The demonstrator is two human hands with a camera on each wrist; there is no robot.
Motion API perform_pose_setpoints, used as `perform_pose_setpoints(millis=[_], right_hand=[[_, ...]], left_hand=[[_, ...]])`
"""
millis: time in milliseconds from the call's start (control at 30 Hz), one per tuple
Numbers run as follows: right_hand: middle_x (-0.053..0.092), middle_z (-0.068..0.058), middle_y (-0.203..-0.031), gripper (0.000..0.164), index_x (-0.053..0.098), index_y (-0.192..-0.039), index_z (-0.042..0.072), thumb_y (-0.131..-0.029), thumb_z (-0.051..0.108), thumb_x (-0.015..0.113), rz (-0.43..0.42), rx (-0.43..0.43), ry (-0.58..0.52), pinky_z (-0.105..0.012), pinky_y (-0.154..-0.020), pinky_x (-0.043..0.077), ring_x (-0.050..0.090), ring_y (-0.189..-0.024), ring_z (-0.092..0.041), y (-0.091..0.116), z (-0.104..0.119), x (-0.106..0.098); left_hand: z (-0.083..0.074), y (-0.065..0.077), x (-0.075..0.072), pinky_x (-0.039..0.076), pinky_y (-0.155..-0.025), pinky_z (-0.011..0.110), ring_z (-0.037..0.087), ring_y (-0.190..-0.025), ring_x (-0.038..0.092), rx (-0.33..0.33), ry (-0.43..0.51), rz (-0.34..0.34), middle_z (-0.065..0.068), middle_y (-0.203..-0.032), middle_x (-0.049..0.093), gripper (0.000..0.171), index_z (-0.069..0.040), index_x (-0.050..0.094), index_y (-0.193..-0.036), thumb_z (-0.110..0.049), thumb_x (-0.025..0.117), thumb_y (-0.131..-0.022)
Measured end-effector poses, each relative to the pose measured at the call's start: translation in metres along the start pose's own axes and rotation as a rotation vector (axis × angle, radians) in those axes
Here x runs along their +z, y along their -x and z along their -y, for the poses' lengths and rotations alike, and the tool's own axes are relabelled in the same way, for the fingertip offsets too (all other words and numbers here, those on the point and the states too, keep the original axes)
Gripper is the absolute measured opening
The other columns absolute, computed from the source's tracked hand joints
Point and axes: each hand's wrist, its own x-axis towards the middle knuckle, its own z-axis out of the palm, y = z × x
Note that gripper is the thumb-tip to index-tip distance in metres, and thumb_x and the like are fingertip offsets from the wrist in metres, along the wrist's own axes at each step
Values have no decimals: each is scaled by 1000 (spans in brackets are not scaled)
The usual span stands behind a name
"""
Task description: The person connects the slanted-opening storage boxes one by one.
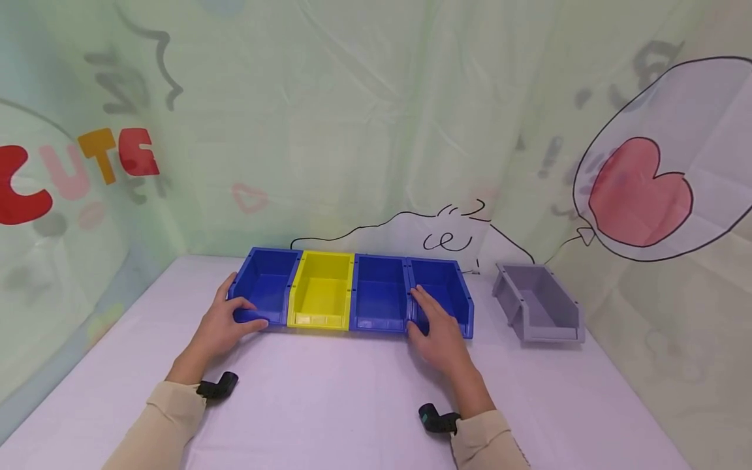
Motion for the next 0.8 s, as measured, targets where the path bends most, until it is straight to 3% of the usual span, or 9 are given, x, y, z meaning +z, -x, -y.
perform_pose_setpoints(millis=[133, 667, 800], right_hand=[[40, -14, -165, 61, 44, -156, 10, -98, 12, 66, -90, -24, -55, -66, -118, 35, 40, -149, -43, -1, 0, 0], [56, -20, -150, 49, 58, -144, 5, -95, 6, 66, -327, -77, -62, -68, -113, 37, 48, -140, -46, -4, -2, -14], [59, -22, -146, 48, 59, -142, 5, -95, 5, 65, -382, -69, -87, -58, -106, 46, 53, -135, -44, -5, -5, -22]], left_hand=[[0, 0, 0, 29, -121, 66, 52, -153, 24, 1, -1, 0, 12, -176, 1, 40, -6, 71, -106, -38, 85, -85], [-1, -1, -1, 28, -121, 67, 53, -153, 23, -12, 3, 14, 12, -176, 1, 41, -6, 71, -107, -38, 85, -85], [-1, 0, -1, 29, -121, 66, 52, -153, 23, -9, 3, 11, 11, -176, 1, 40, -6, 71, -107, -38, 85, -85]])
